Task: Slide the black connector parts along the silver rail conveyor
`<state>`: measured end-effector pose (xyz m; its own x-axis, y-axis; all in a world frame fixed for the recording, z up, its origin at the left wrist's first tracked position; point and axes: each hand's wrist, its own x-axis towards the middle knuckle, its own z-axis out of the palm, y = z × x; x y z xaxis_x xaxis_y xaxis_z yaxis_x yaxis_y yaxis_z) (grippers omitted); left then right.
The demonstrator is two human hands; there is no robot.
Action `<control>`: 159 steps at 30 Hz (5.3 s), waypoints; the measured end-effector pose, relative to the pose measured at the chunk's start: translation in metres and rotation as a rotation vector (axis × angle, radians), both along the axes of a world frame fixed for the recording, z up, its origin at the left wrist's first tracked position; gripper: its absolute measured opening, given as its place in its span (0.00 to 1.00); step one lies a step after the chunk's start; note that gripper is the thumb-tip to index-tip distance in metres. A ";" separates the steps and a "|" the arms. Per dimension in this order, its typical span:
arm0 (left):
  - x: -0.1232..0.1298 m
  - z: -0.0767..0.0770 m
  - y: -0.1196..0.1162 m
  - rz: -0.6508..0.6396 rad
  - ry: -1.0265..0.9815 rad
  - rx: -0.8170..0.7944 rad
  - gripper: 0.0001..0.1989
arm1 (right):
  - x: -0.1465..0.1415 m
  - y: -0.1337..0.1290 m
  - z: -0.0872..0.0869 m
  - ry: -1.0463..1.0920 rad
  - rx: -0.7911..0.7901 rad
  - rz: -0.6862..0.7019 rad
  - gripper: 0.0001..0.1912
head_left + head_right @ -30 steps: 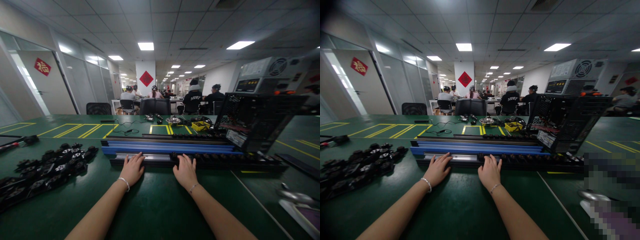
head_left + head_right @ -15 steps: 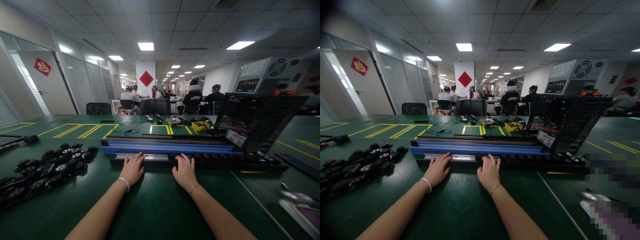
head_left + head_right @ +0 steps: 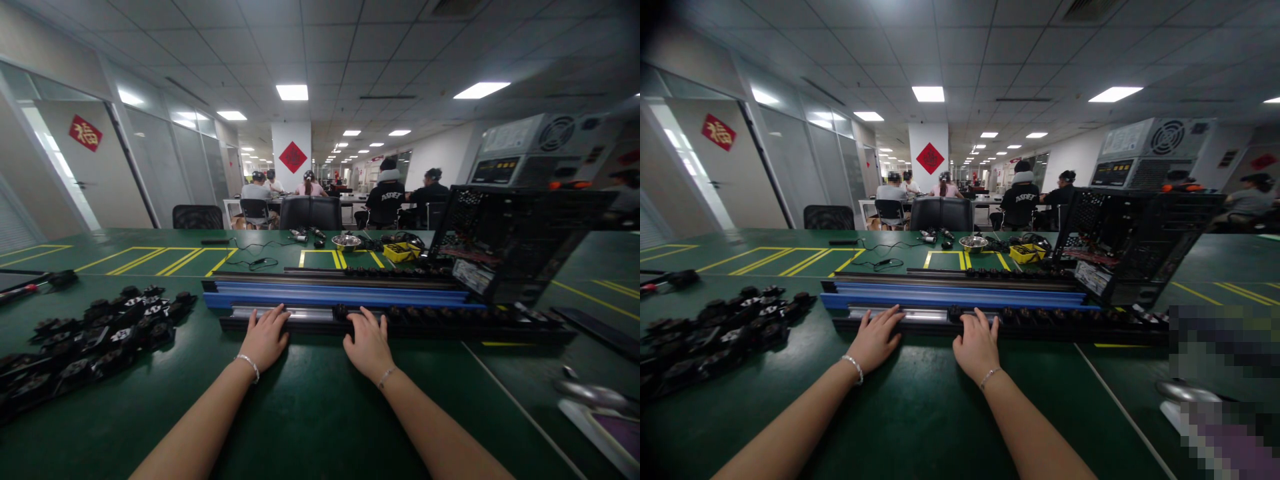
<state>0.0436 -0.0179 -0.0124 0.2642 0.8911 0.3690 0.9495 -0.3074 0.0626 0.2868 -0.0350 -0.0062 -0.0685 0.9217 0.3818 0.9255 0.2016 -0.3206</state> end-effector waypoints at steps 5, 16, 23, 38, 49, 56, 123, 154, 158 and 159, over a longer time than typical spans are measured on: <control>0.001 0.000 0.000 0.004 0.001 -0.004 0.21 | 0.000 -0.001 0.001 -0.004 -0.002 0.024 0.20; 0.000 -0.001 0.000 -0.002 0.004 0.009 0.21 | -0.002 -0.004 0.005 -0.037 -0.016 0.058 0.21; 0.000 0.000 0.000 0.000 0.004 0.001 0.21 | -0.002 -0.004 0.004 -0.066 -0.010 0.083 0.23; 0.001 0.002 -0.001 0.008 0.004 -0.007 0.21 | -0.002 -0.005 0.004 -0.097 -0.028 0.157 0.26; 0.001 0.003 -0.001 0.009 0.031 0.005 0.21 | -0.001 -0.004 0.003 -0.099 -0.025 0.177 0.26; 0.004 0.003 -0.003 -0.013 0.038 -0.006 0.23 | -0.003 -0.004 0.004 -0.097 -0.038 0.180 0.27; 0.085 0.013 -0.014 0.059 0.215 -0.177 0.44 | -0.006 0.004 -0.006 -0.184 -0.018 0.308 0.31; 0.089 0.003 -0.014 0.104 0.121 -0.075 0.28 | 0.000 0.007 -0.010 -0.202 0.039 0.051 0.26; 0.088 0.006 -0.015 0.114 0.110 -0.085 0.29 | 0.001 0.007 -0.009 -0.205 0.035 0.056 0.26; 0.088 0.006 -0.015 0.117 0.107 -0.083 0.29 | 0.001 0.007 -0.009 -0.204 0.034 0.057 0.25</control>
